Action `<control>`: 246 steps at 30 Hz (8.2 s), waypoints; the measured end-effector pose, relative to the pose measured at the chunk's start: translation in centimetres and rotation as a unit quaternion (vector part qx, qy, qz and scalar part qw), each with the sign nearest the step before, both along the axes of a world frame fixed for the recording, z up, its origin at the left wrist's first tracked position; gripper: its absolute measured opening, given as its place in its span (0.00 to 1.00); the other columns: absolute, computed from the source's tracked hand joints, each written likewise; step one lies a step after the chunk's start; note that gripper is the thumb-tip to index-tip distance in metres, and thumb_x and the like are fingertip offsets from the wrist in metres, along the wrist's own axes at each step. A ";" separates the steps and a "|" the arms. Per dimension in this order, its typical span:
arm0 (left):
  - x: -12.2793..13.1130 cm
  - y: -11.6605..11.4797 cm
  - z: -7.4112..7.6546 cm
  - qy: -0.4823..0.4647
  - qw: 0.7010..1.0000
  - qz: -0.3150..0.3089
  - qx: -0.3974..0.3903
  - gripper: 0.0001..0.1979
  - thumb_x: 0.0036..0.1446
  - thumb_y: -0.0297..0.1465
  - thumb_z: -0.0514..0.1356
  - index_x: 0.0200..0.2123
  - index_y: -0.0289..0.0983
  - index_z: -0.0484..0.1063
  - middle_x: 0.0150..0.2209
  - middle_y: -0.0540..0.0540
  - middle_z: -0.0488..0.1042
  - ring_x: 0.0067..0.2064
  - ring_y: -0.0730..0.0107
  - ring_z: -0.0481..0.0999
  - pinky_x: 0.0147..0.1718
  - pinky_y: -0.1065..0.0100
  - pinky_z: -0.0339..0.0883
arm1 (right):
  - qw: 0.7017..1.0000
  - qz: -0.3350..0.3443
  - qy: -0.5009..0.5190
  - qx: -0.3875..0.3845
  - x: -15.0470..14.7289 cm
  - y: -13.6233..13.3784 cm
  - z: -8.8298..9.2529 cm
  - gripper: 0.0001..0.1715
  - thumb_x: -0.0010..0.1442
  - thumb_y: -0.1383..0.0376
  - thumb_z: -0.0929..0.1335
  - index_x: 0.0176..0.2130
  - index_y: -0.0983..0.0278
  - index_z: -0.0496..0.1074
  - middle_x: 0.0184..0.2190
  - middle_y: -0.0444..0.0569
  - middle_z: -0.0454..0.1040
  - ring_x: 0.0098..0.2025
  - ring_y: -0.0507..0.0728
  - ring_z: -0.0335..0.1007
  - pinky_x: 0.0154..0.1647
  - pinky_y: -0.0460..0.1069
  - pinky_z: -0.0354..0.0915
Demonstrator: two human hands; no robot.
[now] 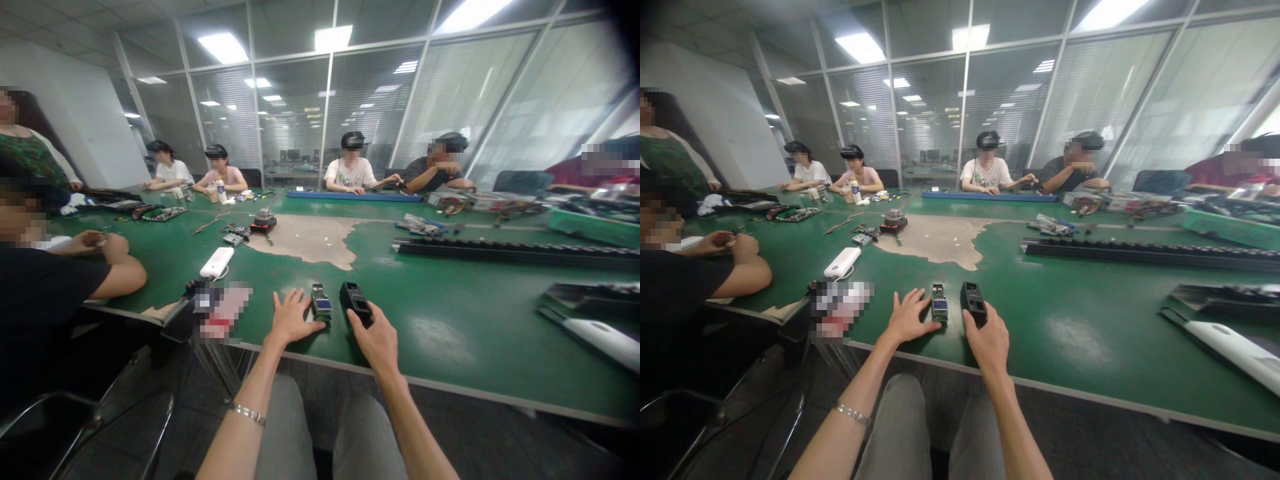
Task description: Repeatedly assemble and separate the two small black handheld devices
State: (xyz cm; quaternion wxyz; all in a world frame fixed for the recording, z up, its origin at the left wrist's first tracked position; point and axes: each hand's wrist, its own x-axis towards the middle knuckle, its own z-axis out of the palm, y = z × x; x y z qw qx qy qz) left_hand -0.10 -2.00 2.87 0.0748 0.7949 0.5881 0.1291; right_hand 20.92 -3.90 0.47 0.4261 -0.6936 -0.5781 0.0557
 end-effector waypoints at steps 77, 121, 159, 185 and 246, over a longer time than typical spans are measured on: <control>-0.2 0.2 -0.4 -0.013 1.000 0.007 0.003 0.46 0.45 0.62 0.53 0.62 0.43 0.54 0.66 0.41 0.52 0.67 0.48 0.47 0.61 0.36 0.31 | 0.997 -0.025 -0.076 -0.005 -0.8 1.0 -0.8 0.30 0.58 0.50 0.61 0.52 0.67 0.66 0.42 0.56 0.73 0.44 0.63 0.68 0.45 0.54 0.61; 0.0 0.3 -0.5 -0.011 1.000 0.016 0.005 0.35 0.49 0.55 0.56 0.60 0.51 0.58 0.66 0.46 0.53 0.67 0.51 0.46 0.61 0.37 0.30 | 0.995 0.065 -0.054 0.049 -6.3 -0.4 3.7 0.27 0.58 0.52 0.62 0.51 0.65 0.67 0.43 0.55 0.75 0.46 0.61 0.70 0.47 0.53 0.62; 0.4 0.2 -0.1 -0.008 1.000 0.003 0.008 0.33 0.53 0.43 0.54 0.62 0.46 0.54 0.66 0.45 0.53 0.66 0.53 0.47 0.61 0.37 0.30 | 0.993 0.087 -0.076 0.026 -6.9 0.5 0.1 0.28 0.59 0.51 0.63 0.52 0.65 0.66 0.42 0.55 0.75 0.46 0.61 0.70 0.46 0.53 0.62; 0.1 0.8 -1.1 -0.011 1.000 0.003 0.008 0.44 0.45 0.61 0.55 0.62 0.47 0.54 0.66 0.43 0.52 0.67 0.49 0.47 0.60 0.36 0.30 | 0.997 0.043 0.030 0.050 -2.8 1.0 1.2 0.30 0.56 0.50 0.64 0.52 0.64 0.67 0.47 0.55 0.73 0.48 0.62 0.69 0.50 0.55 0.62; 0.1 0.6 -0.4 -0.019 1.000 0.007 0.000 0.37 0.49 0.57 0.56 0.60 0.50 0.58 0.66 0.46 0.53 0.67 0.50 0.47 0.61 0.37 0.30 | 0.997 0.024 0.058 0.038 -2.3 0.5 0.5 0.33 0.55 0.47 0.64 0.53 0.64 0.66 0.47 0.55 0.73 0.47 0.62 0.69 0.49 0.55 0.62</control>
